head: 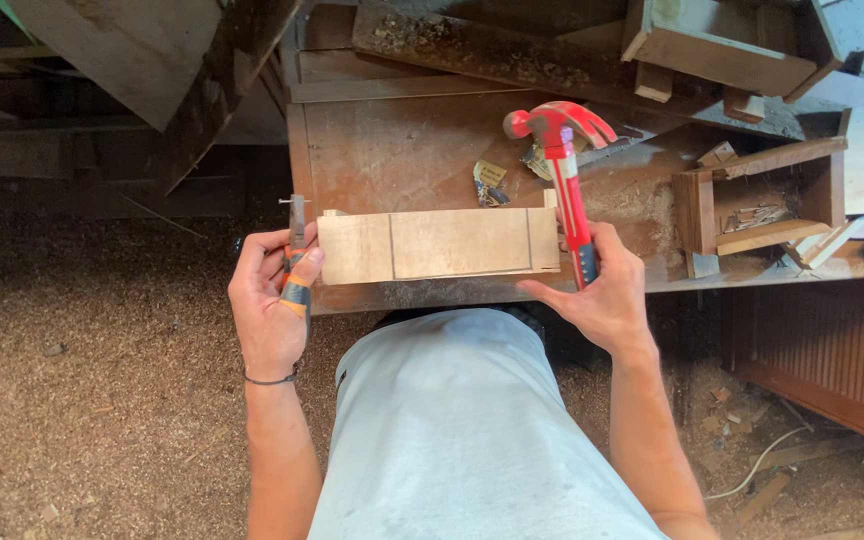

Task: The person uses pliers to hold nails and a hammer to drive them into small wooden boxes on a workbench. They repeatedly position nails, hammer them in, and adjust the boxes to continue assembly.

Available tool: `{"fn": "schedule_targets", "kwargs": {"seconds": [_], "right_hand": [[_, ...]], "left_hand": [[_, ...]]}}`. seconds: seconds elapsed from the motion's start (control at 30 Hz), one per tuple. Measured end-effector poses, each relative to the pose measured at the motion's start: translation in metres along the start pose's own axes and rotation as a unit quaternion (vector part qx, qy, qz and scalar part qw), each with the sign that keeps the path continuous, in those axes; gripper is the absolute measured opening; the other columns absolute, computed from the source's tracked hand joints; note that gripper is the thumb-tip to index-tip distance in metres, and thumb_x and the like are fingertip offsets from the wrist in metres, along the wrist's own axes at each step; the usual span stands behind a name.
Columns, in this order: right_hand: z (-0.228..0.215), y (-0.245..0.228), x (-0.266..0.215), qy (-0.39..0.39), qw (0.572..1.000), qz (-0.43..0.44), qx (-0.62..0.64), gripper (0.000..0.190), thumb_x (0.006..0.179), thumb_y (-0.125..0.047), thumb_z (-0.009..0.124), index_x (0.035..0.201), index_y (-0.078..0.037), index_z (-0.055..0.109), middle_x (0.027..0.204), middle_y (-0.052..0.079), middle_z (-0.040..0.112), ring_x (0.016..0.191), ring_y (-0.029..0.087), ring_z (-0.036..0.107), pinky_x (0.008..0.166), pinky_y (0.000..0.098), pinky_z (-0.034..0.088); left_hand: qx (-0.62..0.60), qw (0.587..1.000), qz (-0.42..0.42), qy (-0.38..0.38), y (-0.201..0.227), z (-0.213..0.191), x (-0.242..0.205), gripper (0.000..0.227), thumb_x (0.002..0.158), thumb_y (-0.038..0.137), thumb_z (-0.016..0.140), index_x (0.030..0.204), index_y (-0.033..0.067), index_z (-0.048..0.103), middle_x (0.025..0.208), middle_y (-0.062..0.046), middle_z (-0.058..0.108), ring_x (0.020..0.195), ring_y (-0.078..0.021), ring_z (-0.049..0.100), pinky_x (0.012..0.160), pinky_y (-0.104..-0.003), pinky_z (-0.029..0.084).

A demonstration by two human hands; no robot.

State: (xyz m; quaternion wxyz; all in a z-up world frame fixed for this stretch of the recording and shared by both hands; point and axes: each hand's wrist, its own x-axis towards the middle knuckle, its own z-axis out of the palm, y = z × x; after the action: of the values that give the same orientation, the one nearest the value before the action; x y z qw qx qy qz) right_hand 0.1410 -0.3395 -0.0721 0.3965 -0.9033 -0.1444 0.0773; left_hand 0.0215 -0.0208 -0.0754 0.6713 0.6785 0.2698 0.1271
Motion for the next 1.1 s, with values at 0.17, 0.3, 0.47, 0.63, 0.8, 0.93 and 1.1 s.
{"fn": "schedule_targets", "kwargs": {"seconds": [0.17, 0.3, 0.47, 0.63, 0.8, 0.93, 1.1], "right_hand": [[0.003, 0.007, 0.0, 0.002, 0.999, 0.02, 0.05, 0.077, 0.065, -0.028, 0.099, 0.129, -0.002, 0.065, 0.114, 0.008, 0.076, 0.094, 0.013, 0.069, 0.086, 0.0297, 0.057], [0.004, 0.008, 0.002, 0.003, 0.997, 0.018, 0.078, 0.08, 0.064, -0.028, 0.099, 0.132, -0.003, 0.064, 0.112, 0.006, 0.076, 0.09, 0.011, 0.067, 0.083, 0.0289, 0.058], [0.003, 0.012, 0.007, -0.007, 0.998, 0.008, 0.066, 0.08, 0.064, -0.03, 0.1, 0.13, -0.003, 0.065, 0.103, 0.005, 0.075, 0.088, 0.01, 0.069, 0.083, 0.0287, 0.059], [0.003, 0.016, 0.008, -0.009, 0.997, -0.006, 0.072, 0.081, 0.064, -0.033, 0.099, 0.131, -0.004, 0.064, 0.105, 0.005, 0.074, 0.087, 0.011, 0.067, 0.081, 0.0288, 0.058], [-0.005, 0.017, 0.012, -0.023, 0.999, -0.023, 0.041, 0.083, 0.064, -0.037, 0.1, 0.132, -0.006, 0.065, 0.094, 0.007, 0.066, 0.085, 0.015, 0.064, 0.08, 0.0308, 0.056], [-0.017, 0.014, 0.017, -0.003, 0.995, -0.094, 0.031, 0.068, 0.077, -0.033, 0.094, 0.133, -0.007, 0.066, 0.113, 0.008, 0.066, 0.095, 0.016, 0.064, 0.086, 0.0315, 0.054], [-0.026, -0.002, 0.02, -0.039, 0.998, -0.046, 0.032, 0.035, 0.087, -0.028, 0.085, 0.111, -0.007, 0.071, 0.082, 0.002, 0.063, 0.066, 0.016, 0.056, 0.066, 0.031, 0.048]], "left_hand": [[0.02, 1.0, -0.006, 0.014, -0.002, 0.001, -0.002, 0.027, 0.098, 0.01, 0.072, 0.12, -0.0006, 0.058, 0.124, -0.015, 0.073, 0.107, -0.0116, 0.068, 0.091, -0.025, 0.057], [0.032, 0.999, 0.014, 0.024, -0.004, 0.004, -0.006, 0.026, 0.1, 0.011, 0.072, 0.119, 0.0003, 0.057, 0.125, -0.015, 0.073, 0.111, -0.0121, 0.069, 0.095, -0.025, 0.056], [0.05, 0.998, 0.006, 0.042, -0.004, 0.007, -0.007, 0.026, 0.1, 0.012, 0.072, 0.119, 0.0012, 0.058, 0.123, -0.014, 0.074, 0.107, -0.0116, 0.069, 0.092, -0.026, 0.056], [0.072, 0.996, 0.015, 0.047, 0.0, 0.011, -0.009, 0.027, 0.1, 0.013, 0.072, 0.119, 0.001, 0.058, 0.122, -0.013, 0.074, 0.108, -0.0112, 0.069, 0.093, -0.025, 0.056], [0.135, 0.989, 0.039, 0.05, 0.013, 0.011, -0.015, 0.032, 0.099, 0.014, 0.077, 0.122, -0.0023, 0.061, 0.109, -0.012, 0.074, 0.097, -0.0099, 0.067, 0.085, -0.024, 0.055], [0.242, 0.965, 0.097, 0.035, 0.032, 0.003, -0.023, 0.032, 0.094, 0.014, 0.081, 0.118, -0.0017, 0.065, 0.1, -0.009, 0.075, 0.092, -0.0125, 0.071, 0.083, -0.025, 0.056], [0.295, 0.941, 0.162, 0.0, 0.048, -0.008, -0.028, 0.032, 0.088, 0.013, 0.084, 0.115, 0.0004, 0.07, 0.1, -0.01, 0.073, 0.087, -0.0158, 0.074, 0.079, -0.028, 0.058]]}}
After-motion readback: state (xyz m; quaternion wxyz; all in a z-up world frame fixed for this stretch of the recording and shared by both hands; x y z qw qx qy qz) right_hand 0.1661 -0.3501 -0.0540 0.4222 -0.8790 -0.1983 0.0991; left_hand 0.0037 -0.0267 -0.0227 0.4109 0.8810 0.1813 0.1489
